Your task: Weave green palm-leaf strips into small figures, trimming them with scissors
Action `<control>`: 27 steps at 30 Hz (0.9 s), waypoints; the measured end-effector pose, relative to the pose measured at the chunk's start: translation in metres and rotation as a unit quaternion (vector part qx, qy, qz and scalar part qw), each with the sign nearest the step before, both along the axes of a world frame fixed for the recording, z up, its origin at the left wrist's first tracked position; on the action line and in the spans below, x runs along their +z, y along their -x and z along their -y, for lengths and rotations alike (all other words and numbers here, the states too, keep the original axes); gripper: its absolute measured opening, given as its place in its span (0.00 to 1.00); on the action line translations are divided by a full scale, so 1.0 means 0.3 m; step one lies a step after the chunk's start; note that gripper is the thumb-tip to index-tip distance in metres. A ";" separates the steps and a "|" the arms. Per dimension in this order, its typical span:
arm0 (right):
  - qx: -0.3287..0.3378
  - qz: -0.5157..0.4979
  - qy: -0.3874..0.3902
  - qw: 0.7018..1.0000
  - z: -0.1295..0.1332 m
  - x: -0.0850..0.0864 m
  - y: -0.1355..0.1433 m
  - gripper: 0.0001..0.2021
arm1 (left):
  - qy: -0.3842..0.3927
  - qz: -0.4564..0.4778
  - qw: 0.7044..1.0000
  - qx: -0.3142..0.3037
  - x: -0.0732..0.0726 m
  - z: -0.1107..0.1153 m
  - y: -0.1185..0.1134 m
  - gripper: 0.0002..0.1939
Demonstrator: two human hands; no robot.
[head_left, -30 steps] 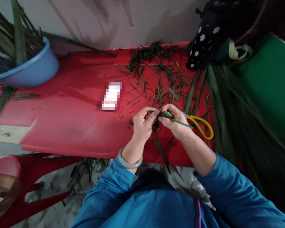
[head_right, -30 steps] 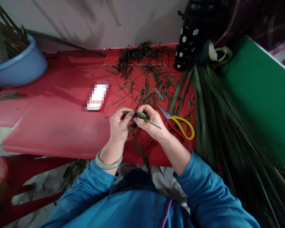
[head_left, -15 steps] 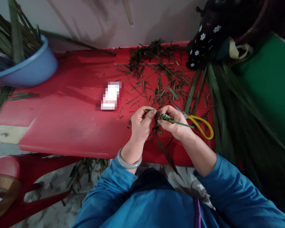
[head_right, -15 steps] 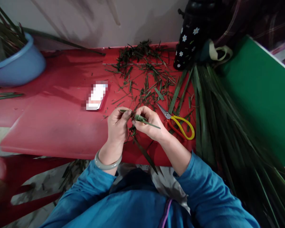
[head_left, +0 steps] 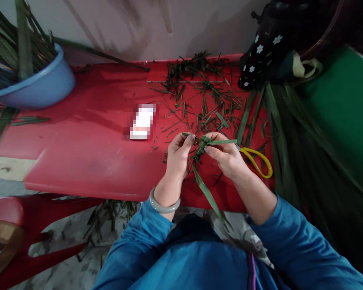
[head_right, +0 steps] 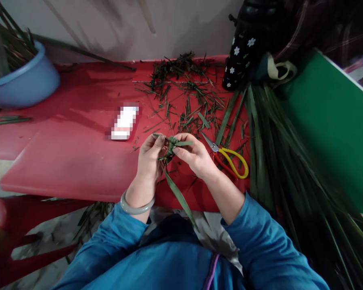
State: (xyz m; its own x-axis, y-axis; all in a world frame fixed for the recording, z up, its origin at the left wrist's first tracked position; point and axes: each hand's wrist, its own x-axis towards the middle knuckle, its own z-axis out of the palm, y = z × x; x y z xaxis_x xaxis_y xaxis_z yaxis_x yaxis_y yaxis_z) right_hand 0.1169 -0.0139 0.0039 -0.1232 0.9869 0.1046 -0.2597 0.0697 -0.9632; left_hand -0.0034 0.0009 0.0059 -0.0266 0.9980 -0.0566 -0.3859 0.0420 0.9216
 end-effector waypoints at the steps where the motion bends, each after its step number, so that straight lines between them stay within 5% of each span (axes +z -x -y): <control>1: -0.003 0.003 -0.001 1.000 0.000 0.000 0.000 0.11 | 0.004 -0.004 1.000 -0.003 0.000 -0.001 0.000 0.09; 5: -0.065 -0.008 -0.008 0.998 -0.007 -0.002 -0.003 0.12 | -0.029 -0.033 0.998 0.043 -0.017 -0.003 0.004 0.12; 8: -0.157 0.016 -0.025 0.987 -0.019 -0.007 -0.008 0.12 | -0.146 -0.096 0.981 0.087 -0.022 0.007 0.011 0.18; 12: -0.203 0.101 -0.031 0.974 -0.023 -0.010 -0.009 0.12 | -0.241 -0.223 0.944 -0.003 -0.007 0.023 0.008 0.24; 17: -0.148 0.146 -0.059 0.976 -0.009 0.004 -0.013 0.10 | -0.193 -0.243 0.950 -0.034 -0.007 0.004 0.009 0.15; 21: -0.135 0.175 -0.069 0.973 -0.011 0.008 -0.040 0.10 | -0.137 -0.142 0.980 -0.027 -0.024 -0.014 0.021 0.13; 24: -0.186 0.169 -0.074 0.965 -0.024 0.004 -0.065 0.10 | -0.072 -0.065 0.992 -0.074 -0.023 -0.010 0.023 0.08; 27: -0.168 0.148 -0.061 0.973 -0.034 0.004 -0.080 0.12 | -0.010 0.004 0.992 -0.123 -0.007 0.000 0.018 0.06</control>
State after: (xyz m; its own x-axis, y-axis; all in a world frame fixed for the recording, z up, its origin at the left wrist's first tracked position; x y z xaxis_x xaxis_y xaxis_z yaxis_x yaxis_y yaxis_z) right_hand 0.1411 -0.0036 0.0051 0.1615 0.9592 0.2322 0.0857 0.2207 -0.9716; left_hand -0.0088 0.0009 0.0037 0.2182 0.9752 -0.0369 -0.3738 0.1184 0.9199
